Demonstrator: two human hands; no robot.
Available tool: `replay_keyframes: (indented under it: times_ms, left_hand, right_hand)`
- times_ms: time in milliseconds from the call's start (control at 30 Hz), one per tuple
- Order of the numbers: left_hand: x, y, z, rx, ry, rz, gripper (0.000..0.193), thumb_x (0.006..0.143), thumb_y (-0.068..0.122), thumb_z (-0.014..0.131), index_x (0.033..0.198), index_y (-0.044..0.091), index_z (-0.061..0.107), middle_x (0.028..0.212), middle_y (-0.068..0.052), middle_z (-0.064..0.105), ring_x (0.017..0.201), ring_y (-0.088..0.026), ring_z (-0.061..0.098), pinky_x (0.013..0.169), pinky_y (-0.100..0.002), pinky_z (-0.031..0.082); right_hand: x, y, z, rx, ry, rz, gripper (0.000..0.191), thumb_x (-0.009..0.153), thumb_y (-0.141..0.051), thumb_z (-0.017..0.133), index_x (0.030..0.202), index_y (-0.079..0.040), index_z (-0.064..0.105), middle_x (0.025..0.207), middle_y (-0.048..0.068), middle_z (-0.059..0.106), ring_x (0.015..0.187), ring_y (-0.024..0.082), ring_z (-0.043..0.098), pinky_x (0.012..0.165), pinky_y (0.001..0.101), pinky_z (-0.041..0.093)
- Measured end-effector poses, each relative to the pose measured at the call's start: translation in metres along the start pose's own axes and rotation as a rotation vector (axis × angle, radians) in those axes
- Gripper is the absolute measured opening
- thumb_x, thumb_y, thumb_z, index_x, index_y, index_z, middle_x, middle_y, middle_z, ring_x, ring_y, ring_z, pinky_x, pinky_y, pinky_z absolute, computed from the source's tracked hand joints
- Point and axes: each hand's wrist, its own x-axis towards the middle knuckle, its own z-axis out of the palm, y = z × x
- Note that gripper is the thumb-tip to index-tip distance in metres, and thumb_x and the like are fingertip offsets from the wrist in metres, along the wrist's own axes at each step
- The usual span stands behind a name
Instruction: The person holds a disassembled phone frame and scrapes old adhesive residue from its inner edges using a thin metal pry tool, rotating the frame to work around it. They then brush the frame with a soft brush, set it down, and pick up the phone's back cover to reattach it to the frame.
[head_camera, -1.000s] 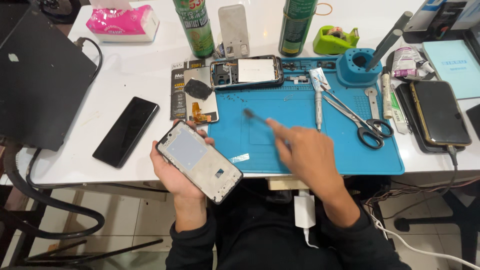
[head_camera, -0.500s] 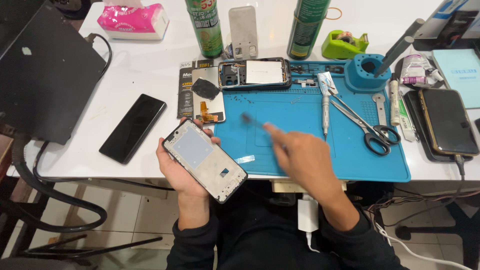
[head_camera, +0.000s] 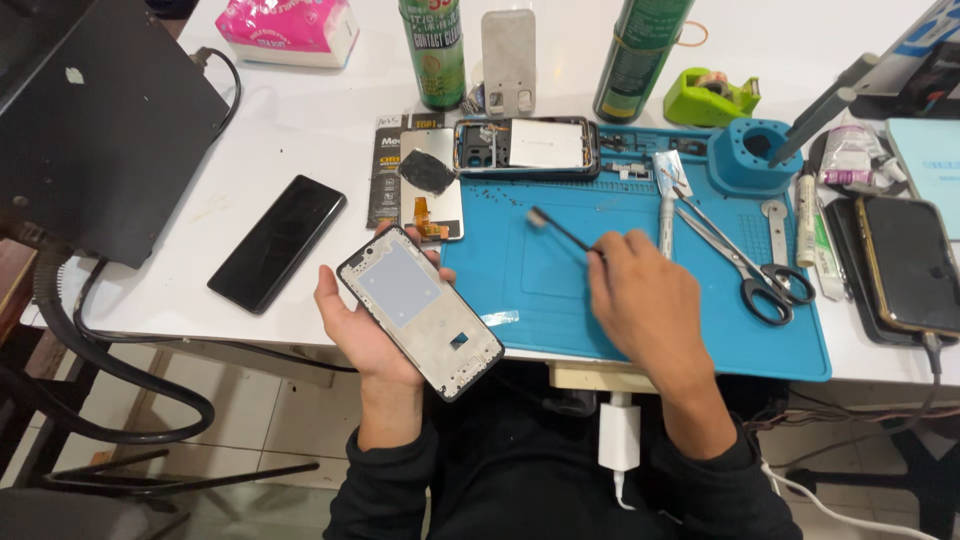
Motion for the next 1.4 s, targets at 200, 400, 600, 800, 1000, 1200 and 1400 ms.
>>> replay_keyframes:
  times_ms: [200,400,600,800,1000,1200,1400]
  left_hand:
    - [-0.001,-0.002,0.009,0.062,0.031,0.033,0.066,0.103,0.054,0.03,0.137,0.004,0.058,0.125,-0.016,0.065,0.103,-0.033,0.063,0.085,-0.049,0.055]
    - [-0.004,-0.009,0.022,0.181,0.09,0.101,0.065,0.105,0.055,0.027,0.135,0.006,0.057,0.122,-0.014,0.064,0.104,-0.028,0.064,0.09,-0.05,0.057]
    - [0.007,-0.025,0.037,0.198,-0.031,0.124,0.06,0.108,0.057,0.034,0.132,0.006,0.054,0.119,-0.014,0.064,0.104,-0.027,0.064,0.1,-0.052,0.056]
    - [0.015,-0.04,0.039,0.214,0.03,0.101,0.061,0.103,0.058,0.045,0.134,0.006,0.052,0.119,-0.01,0.061,0.104,-0.023,0.064,0.105,-0.053,0.055]
    - [0.022,-0.051,0.029,0.305,0.045,0.145,0.057,0.099,0.052,0.056,0.135,0.008,0.05,0.112,-0.006,0.057,0.104,-0.022,0.063,0.103,-0.052,0.056]
    - [0.018,-0.054,0.023,0.376,-0.002,0.091,0.043,0.105,0.034,0.061,0.136,0.006,0.052,0.125,-0.006,0.064,0.113,-0.016,0.063,0.099,-0.038,0.055]
    - [0.01,-0.06,0.023,0.353,0.0,0.039,0.028,0.106,0.023,0.057,0.129,0.006,0.056,0.115,-0.006,0.069,0.1,-0.015,0.069,0.079,-0.033,0.06]
  right_hand:
    - [0.007,0.011,0.007,-0.06,0.141,0.049,0.016,0.095,-0.02,0.069,0.099,-0.005,0.073,0.09,0.012,0.066,0.084,0.033,0.063,0.065,0.0465,0.052]
    - [0.006,0.018,0.014,-0.085,0.119,0.05,0.017,0.092,-0.018,0.072,0.104,-0.006,0.075,0.097,0.012,0.066,0.093,0.033,0.06,0.075,0.0461,0.051]
    - [0.006,0.014,0.01,-0.084,0.166,-0.038,0.032,0.088,-0.018,0.074,0.116,-0.004,0.072,0.11,0.016,0.064,0.098,0.035,0.057,0.077,0.0462,0.045]
    - [0.003,-0.003,-0.012,0.213,0.153,-0.262,0.035,0.095,-0.02,0.071,0.126,-0.003,0.068,0.122,0.017,0.063,0.111,0.035,0.059,0.091,0.0472,0.046]
    - [-0.003,-0.02,-0.024,0.6,-0.01,-0.466,0.054,0.079,-0.023,0.08,0.123,0.002,0.062,0.123,0.019,0.063,0.108,0.036,0.065,0.089,0.0403,0.053]
    - [0.002,-0.008,-0.008,0.829,-0.117,-0.033,0.022,0.094,-0.014,0.071,0.112,-0.001,0.073,0.082,0.004,0.072,0.068,0.012,0.066,0.062,0.0247,0.053]
    - [0.005,0.012,0.002,1.278,-0.331,0.199,0.024,0.098,-0.018,0.068,0.111,0.002,0.073,0.083,-0.001,0.07,0.073,0.004,0.06,0.062,0.0217,0.049]
